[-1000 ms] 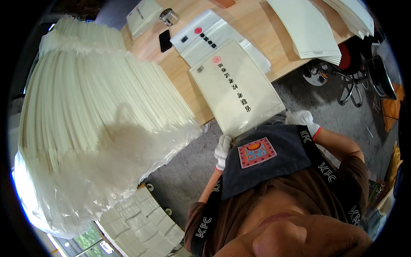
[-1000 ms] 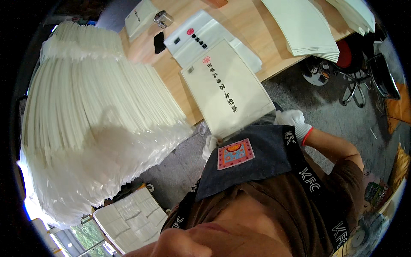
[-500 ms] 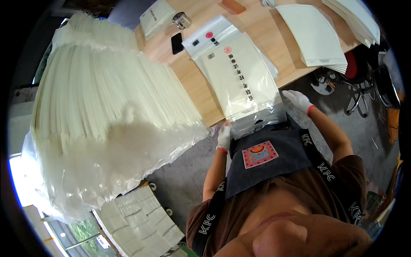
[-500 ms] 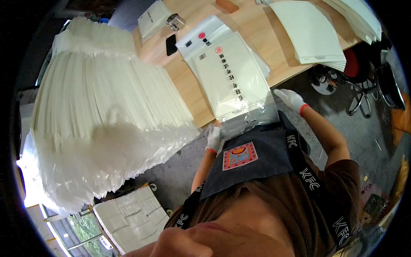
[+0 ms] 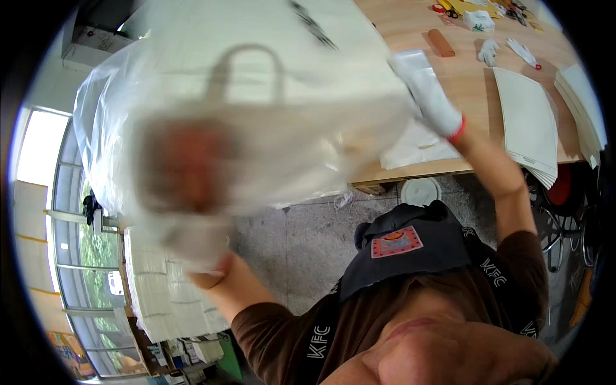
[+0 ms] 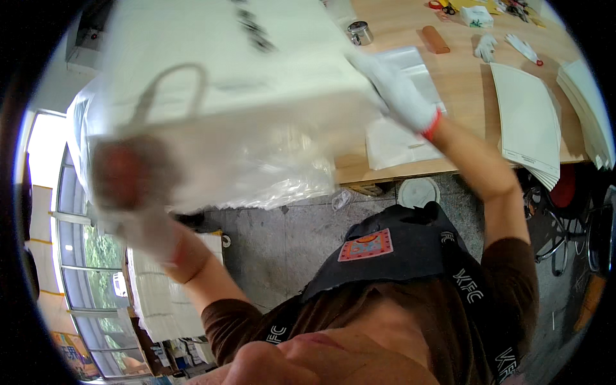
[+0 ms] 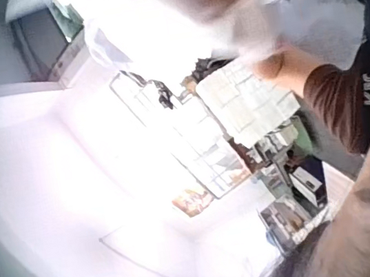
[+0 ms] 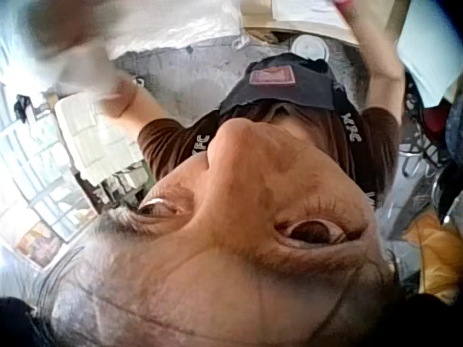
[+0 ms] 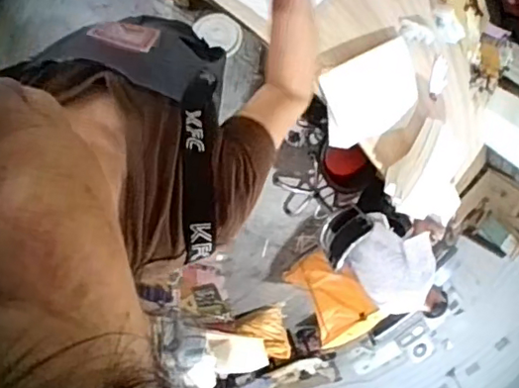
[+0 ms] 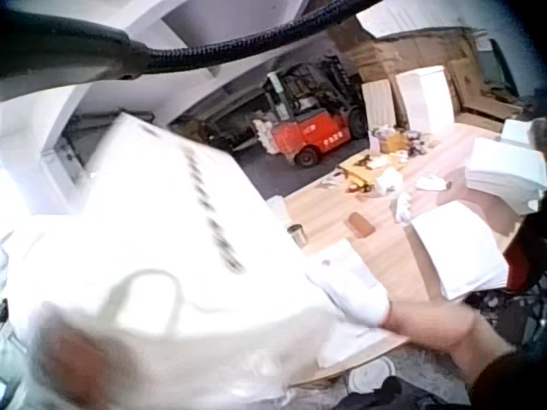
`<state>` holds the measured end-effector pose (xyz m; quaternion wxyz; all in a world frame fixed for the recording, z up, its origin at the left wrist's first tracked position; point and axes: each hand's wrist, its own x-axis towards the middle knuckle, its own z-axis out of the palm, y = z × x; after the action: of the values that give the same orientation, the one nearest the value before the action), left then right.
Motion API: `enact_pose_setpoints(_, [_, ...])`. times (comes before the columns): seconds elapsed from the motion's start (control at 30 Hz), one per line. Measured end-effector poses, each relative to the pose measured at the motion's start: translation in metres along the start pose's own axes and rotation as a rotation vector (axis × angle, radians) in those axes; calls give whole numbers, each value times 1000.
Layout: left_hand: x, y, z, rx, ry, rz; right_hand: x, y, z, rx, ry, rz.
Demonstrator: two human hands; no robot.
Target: The person repeatedly picks up stacks of white paper sheets and inserts them into clear plastic bags on a wooden table. The person then places the filled bags into a larger plastic-wrapped bundle.
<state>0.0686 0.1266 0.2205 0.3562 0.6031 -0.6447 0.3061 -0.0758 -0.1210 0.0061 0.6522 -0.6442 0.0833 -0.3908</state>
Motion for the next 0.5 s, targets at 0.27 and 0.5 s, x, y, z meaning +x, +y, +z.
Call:
enact_pose_setpoints(0.27, [105, -148, -135, 897, 65, -338, 214, -161, 92, -81, -697, -475])
enact_pose_setpoints(0.5, [-147, -225, -33, 228, 507, -517, 132, -153, 41, 25, -569, 86])
